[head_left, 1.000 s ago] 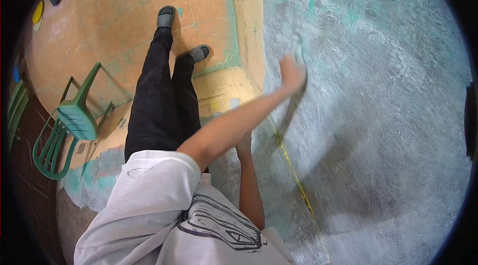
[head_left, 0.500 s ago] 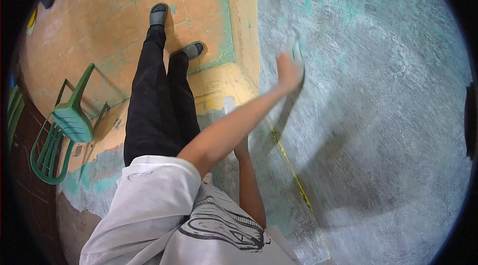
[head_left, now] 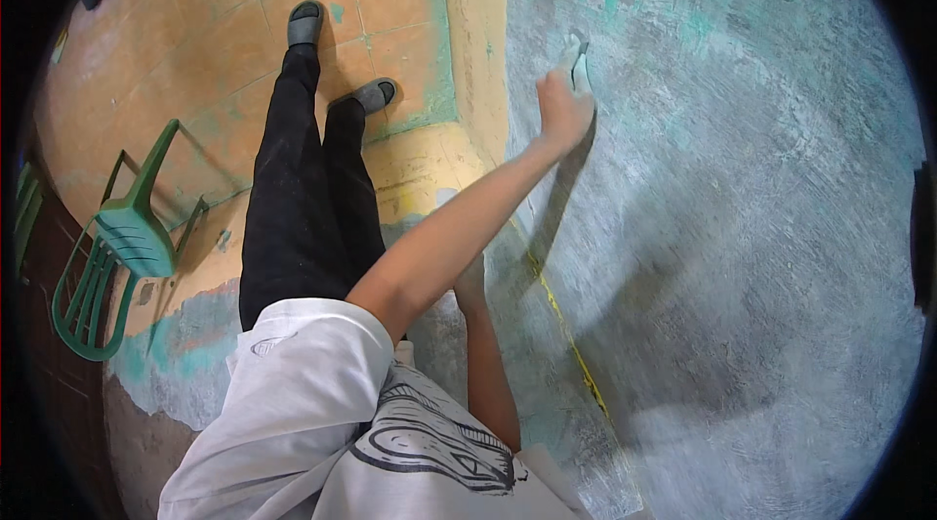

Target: Apply plaster filler to a wall and smooth it using a putty knife and a sanding block.

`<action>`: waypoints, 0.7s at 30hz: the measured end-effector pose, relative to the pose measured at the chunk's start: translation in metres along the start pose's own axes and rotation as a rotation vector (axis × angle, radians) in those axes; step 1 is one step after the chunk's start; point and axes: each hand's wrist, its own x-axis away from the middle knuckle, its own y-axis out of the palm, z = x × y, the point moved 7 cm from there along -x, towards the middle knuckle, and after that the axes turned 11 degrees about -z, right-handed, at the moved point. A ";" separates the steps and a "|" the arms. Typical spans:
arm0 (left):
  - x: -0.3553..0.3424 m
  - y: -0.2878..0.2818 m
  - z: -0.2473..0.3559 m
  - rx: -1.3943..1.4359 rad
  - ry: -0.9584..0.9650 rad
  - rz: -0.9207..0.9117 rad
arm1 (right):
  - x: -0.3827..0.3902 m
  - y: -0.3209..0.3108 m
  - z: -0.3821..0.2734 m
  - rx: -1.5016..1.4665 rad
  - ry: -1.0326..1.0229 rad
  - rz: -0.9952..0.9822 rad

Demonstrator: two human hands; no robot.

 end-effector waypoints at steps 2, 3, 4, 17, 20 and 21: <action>-0.001 -0.006 0.009 -0.055 0.191 0.068 | 0.000 0.001 -0.004 -0.005 -0.068 0.025; 0.013 -0.001 0.012 -0.051 0.193 0.061 | 0.000 -0.003 -0.004 -0.013 -0.131 0.058; 0.041 0.010 0.020 -0.045 0.245 0.018 | 0.004 -0.002 -0.002 -0.059 -0.183 0.092; 0.056 0.013 0.001 -0.047 0.334 -0.166 | -0.004 0.003 -0.001 -0.024 -0.166 0.006; 0.072 0.022 0.020 0.015 0.296 -0.235 | 0.006 -0.006 0.015 0.111 -0.017 -0.039; 0.059 0.018 0.014 0.009 0.296 -0.223 | 0.004 0.000 0.000 0.114 -0.018 -0.052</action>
